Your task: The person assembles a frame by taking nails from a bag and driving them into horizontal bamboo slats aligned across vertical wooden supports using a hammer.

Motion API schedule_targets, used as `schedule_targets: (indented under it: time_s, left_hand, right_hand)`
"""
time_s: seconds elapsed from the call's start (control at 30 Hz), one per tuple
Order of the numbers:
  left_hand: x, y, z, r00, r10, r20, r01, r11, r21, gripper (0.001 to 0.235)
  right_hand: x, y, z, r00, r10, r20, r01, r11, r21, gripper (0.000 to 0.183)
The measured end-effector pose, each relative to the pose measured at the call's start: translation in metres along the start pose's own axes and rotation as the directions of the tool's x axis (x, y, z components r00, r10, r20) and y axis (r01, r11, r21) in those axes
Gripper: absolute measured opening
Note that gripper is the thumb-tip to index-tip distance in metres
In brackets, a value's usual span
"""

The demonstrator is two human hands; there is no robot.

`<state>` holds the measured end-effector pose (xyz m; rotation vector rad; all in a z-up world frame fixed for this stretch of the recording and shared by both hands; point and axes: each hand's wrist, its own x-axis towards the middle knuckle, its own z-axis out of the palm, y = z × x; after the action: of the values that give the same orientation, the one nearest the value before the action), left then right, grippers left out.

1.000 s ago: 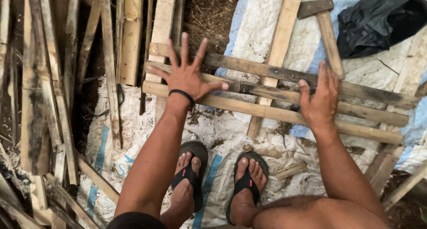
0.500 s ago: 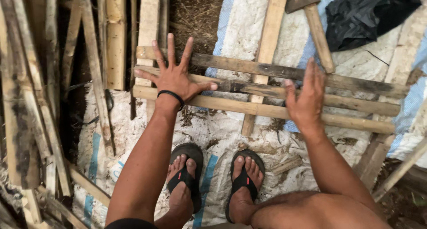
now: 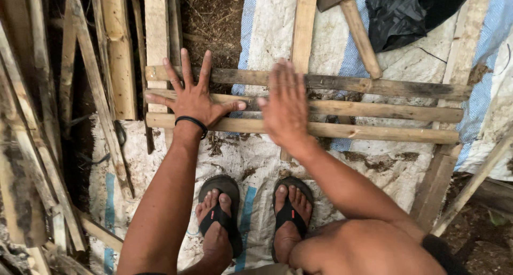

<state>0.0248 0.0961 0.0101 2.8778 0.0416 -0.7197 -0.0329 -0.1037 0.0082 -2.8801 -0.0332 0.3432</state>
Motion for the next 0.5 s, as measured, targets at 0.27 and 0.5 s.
schedule_targets:
  time_s: [0.27, 0.5]
  left_hand:
    - [0.004, 0.001, 0.004, 1.000, 0.003, -0.010, -0.003, 1.000, 0.025, 0.142]
    - [0.005, -0.003, 0.008, 1.000, 0.012, -0.016, -0.011, 1.000, 0.025, 0.139]
  right_hand:
    - [0.010, -0.022, 0.025, 0.997, -0.001, -0.077, 0.001, 1.000, -0.007, 0.075]
    - [0.015, -0.023, 0.032, 0.996, 0.018, -0.089, -0.018, 1.000, -0.007, 0.075]
